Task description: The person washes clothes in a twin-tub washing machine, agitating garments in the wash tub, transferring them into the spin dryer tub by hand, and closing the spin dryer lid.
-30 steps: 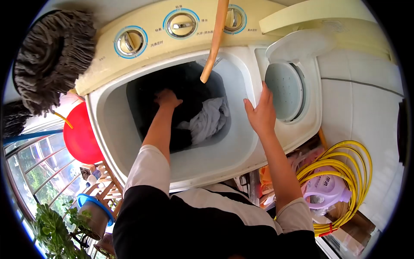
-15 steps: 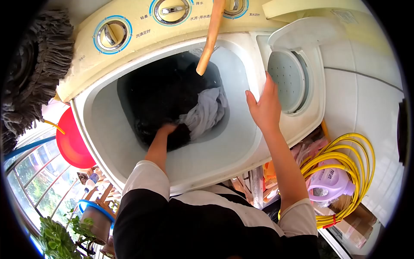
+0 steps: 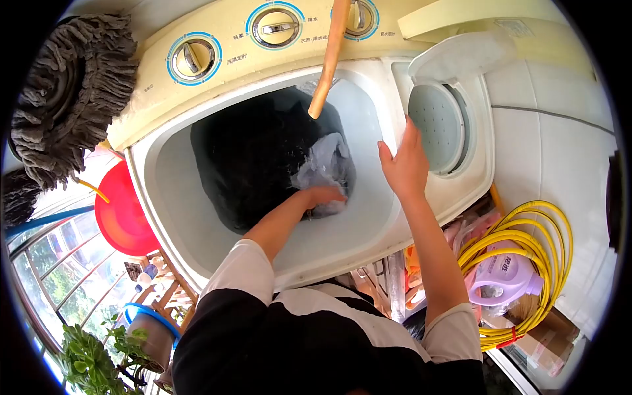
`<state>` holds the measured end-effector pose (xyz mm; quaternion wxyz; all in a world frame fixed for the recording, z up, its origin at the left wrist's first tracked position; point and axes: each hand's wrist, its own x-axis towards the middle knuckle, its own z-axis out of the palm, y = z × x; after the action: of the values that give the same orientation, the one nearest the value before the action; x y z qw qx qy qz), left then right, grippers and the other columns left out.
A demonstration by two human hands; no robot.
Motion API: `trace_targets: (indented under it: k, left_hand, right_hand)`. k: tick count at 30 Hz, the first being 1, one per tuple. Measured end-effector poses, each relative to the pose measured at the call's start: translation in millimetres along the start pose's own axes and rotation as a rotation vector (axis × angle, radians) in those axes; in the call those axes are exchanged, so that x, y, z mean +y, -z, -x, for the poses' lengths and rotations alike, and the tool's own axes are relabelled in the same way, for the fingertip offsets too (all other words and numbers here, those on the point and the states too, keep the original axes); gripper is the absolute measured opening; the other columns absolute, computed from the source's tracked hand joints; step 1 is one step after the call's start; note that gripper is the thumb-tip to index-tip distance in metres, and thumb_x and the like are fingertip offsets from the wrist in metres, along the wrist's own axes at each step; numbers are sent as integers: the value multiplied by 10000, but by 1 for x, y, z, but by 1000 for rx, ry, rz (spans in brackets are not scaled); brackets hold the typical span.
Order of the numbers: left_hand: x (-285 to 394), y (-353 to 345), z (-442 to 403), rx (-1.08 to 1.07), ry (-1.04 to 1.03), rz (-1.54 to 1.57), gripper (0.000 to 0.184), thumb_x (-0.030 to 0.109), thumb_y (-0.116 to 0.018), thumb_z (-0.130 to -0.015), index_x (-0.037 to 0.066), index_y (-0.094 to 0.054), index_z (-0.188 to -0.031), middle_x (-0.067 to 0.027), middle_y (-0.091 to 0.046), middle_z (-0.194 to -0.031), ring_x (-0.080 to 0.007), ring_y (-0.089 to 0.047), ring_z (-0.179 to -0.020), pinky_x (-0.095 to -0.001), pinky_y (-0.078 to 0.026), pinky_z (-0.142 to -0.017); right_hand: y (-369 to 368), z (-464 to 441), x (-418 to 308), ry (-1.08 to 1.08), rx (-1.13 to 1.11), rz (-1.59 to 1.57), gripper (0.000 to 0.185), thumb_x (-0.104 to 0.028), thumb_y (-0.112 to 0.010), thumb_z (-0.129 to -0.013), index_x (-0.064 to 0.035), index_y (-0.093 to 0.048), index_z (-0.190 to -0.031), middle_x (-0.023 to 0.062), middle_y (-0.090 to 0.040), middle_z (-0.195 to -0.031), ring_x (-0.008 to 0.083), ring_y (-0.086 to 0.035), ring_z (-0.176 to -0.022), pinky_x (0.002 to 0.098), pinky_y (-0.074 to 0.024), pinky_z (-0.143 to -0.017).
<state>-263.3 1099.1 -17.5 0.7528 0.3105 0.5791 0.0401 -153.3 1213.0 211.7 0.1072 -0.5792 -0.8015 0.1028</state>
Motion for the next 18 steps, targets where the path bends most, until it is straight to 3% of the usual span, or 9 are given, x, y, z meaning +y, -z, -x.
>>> trace_targets:
  k: [2, 4, 5, 6, 7, 9, 11, 14, 18]
  left_hand:
    - [6, 7, 9, -305, -97, 206, 713, 472, -686, -724, 94, -472, -1289, -157, -548, -1208, -262, -553, -1068, -349, -447, -894]
    - [-7, 41, -27, -79, -250, -115, 484, 405, -643, -763, 123, -597, -1154, -144, -626, -1071, -270, -608, -964, -379, -481, -835]
    - [-6, 53, -19, 520, -240, -319, 271, 284, -603, -786, 109, -663, -985, -136, -660, -904, -293, -633, -844, -403, -508, -745]
    - [2, 80, -7, 731, -84, -279, 276, 246, -608, -768, 83, -637, -989, -168, -633, -961, -334, -597, -930, -411, -487, -796]
    - [-2, 102, 2, 978, -71, -487, 352, 278, -630, -762, 56, -602, -1033, -183, -596, -1045, -325, -545, -1055, -424, -440, -880]
    - [-18, 120, 0, 1127, 282, -531, 616, 474, -684, -707, 61, -561, -1147, -204, -509, -1232, -327, -462, -1183, -455, -359, -988]
    - [-54, 145, -19, 817, 146, -325, 842, 542, -708, -645, 64, -440, -1283, -178, -481, -1294, -310, -438, -1222, -412, -345, -1016]
    - [-84, 130, -50, 805, -81, -177, 782, 503, -685, -681, 65, -441, -1281, -192, -495, -1276, -318, -468, -1190, -410, -373, -991]
    - [-88, 105, -58, 885, 111, -428, 679, 462, -643, -725, 60, -479, -1247, -203, -516, -1245, -337, -481, -1169, -419, -387, -970]
  right_hand:
    - [1, -1, -2, -2, -1, -32, 646, -192, -671, -758, -2, -340, -1280, 217, -464, -1209, 379, -507, -1057, 418, -444, -847]
    - [0, 1, -2, -7, -1, -63, 647, -185, -673, -754, -4, -342, -1279, 217, -466, -1201, 383, -507, -1051, 418, -443, -843]
    - [0, 0, -1, -8, -11, -55, 651, -179, -677, -749, -4, -341, -1279, 215, -469, -1193, 386, -509, -1042, 419, -443, -838]
    - [0, -3, 1, -7, -18, -42, 655, -172, -680, -744, -4, -341, -1279, 214, -472, -1185, 388, -510, -1033, 420, -443, -833]
    - [0, -5, 2, -3, -12, -34, 655, -172, -680, -744, -4, -341, -1279, 214, -472, -1185, 388, -510, -1033, 420, -443, -833]
    - [-2, -3, 2, 40, 20, -3, 658, -161, -683, -737, -3, -342, -1278, 212, -474, -1175, 391, -510, -1023, 424, -442, -829]
    - [-3, -1, 3, 34, 7, 2, 657, -165, -681, -739, -2, -342, -1278, 212, -474, -1175, 389, -509, -1027, 424, -444, -827]
    - [-2, -4, 3, 25, 5, 5, 656, -173, -677, -741, 0, -342, -1278, 211, -473, -1175, 387, -505, -1035, 423, -447, -825]
    - [-3, -3, 4, 24, -4, -38, 664, -191, -676, -744, -1, -335, -1281, 214, -469, -1178, 384, -507, -1036, 421, -453, -823]
